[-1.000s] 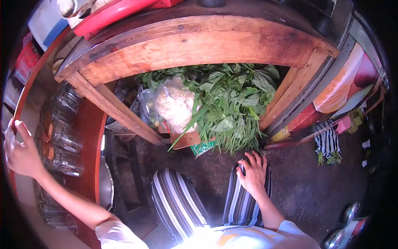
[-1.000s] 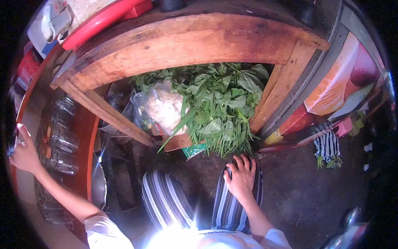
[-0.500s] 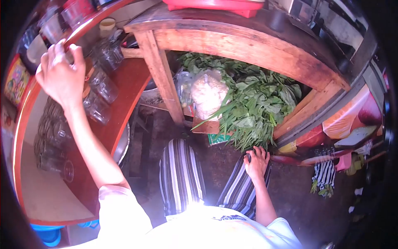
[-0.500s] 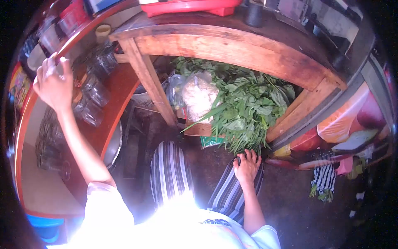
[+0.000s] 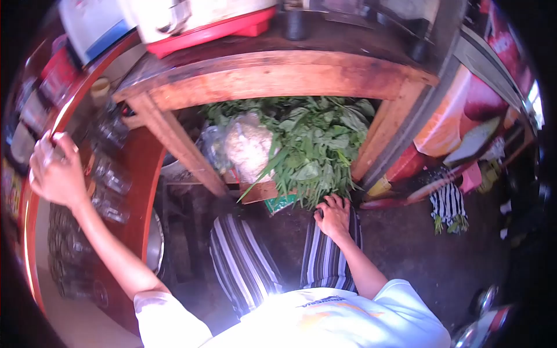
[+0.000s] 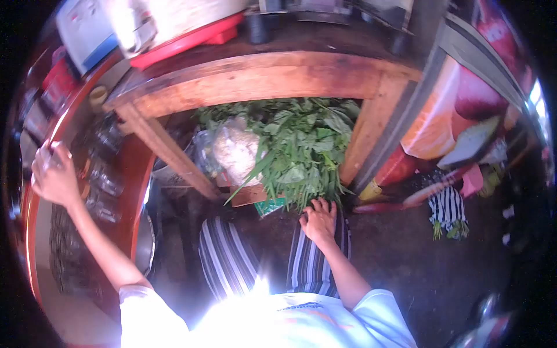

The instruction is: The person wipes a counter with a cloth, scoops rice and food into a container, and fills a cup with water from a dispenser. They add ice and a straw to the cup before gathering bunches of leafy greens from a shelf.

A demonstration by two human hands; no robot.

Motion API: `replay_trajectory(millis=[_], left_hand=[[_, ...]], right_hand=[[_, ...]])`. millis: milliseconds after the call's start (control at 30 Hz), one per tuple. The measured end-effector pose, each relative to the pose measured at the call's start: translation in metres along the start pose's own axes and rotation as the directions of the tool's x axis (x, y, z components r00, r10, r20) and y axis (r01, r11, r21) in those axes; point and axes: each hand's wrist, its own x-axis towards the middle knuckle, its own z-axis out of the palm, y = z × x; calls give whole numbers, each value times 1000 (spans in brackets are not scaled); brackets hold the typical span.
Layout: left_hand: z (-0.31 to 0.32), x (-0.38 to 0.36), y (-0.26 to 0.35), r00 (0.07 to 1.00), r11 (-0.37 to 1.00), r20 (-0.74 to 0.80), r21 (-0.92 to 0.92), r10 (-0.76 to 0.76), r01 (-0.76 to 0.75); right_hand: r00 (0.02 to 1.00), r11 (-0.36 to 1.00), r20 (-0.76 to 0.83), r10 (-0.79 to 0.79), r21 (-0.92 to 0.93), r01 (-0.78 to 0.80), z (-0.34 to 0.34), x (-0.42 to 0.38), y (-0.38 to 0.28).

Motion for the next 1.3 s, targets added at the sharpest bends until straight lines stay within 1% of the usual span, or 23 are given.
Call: replay_trajectory(millis=[100, 200, 233, 267, 333, 400, 433, 467, 500, 533, 567, 600, 633, 667, 733, 833, 867, 967, 1000, 1067, 1167, 1200, 1300], left_hand=[[17, -6, -11, 999, 998, -20, 32, 50, -49], [32, -13, -19, 999, 998, -17, 49, 32, -31], [36, -13, -23, 999, 998, -23, 36, 45, -44], [39, -14, -27, 998, 998, -29, 23, 58, -57], [49, -19, -31, 998, 998, -47, -33, 50, -51], [72, -39, -46, 992, 987, 80, 125, 95, -105], [72, -37, -38, 994, 989, 42, 108, 101, -105], [48, -23, -18, 993, 993, -58, 63, 103, -99], [4, -3, 12, 978, 996, -188, 2, 93, -94], [-15, 6, 23, 957, 994, -275, -26, 93, -104], [-23, 13, 28, 941, 993, -326, -39, 95, -114], [-15, 17, 22, 906, 985, -400, -32, 140, -167], [-11, 14, 20, 910, 987, -390, -27, 139, -161], [-11, 14, 19, 914, 987, -380, -17, 141, -159], [-12, 14, 18, 934, 989, -332, -18, 132, -146], [-18, 15, 18, 934, 986, -324, -22, 151, -167], [-19, 14, 17, 945, 987, -291, -17, 149, -160], [-27, 18, 19, 938, 986, -309, 1, 159, -167], [-29, 19, 20, 932, 985, -319, 50, 174, -167], [-32, 22, 26, 939, 991, -319, 9, 130, -134], [-36, 22, 24, 959, 994, -273, -44, 81, -96], [-36, 21, 25, 965, 995, -254, -63, 63, -81], [-37, 21, 24, 960, 996, -271, -42, 70, -84]], right_hand=[[1000, 1000, -14, 2, 26, -2, 0, -2, 1], [999, 999, -52, -2, 50, 4, 0, -7, 4], [998, 998, -61, -1, 68, 5, -1, -10, 4], [999, 999, -51, 20, 28, -19, -8, -12, 2], [997, 999, -76, 21, 38, -18, -14, -17, 3], [996, 1000, -87, 13, 17, -11, -18, -22, 2], [998, 1000, -66, 17, 18, -16, -22, -25, 1], [998, 1000, -59, 23, 1, -23, -23, -28, -1], [999, 1000, -48, 22, -16, -23, -27, -30, -2], [1000, 1000, 2, 20, 0, -20, -38, -32, -4], [1000, 1000, 13, 23, -6, -23, -44, -34, -6], [1000, 1000, 1, 23, 9, -23, -42, -36, -5], [1000, 1000, -10, 18, 25, -18, -41, -37, -4], [998, 998, -63, 5, 68, -1, -40, -39, -2], [997, 997, -70, 11, 76, -5, -39, -39, 3], [995, 997, -100, 21, 70, -14, -46, -43, 10], [994, 997, -102, 28, 76, -21, -49, -44, 10], [990, 997, -134, 41, 72, -32, -48, -48, 13], [989, 997, -144, 41, 73, -31, -46, -49, 12], [987, 997, -155, 51, 62, -42, -47, -50, 13], [995, 996, -63, 82, 50, -79, -54, -49, 16], [992, 996, -99, 80, 42, -76, -53, -48, 18], [988, 996, -130, 83, 54, -76, -48, -45, 24]])
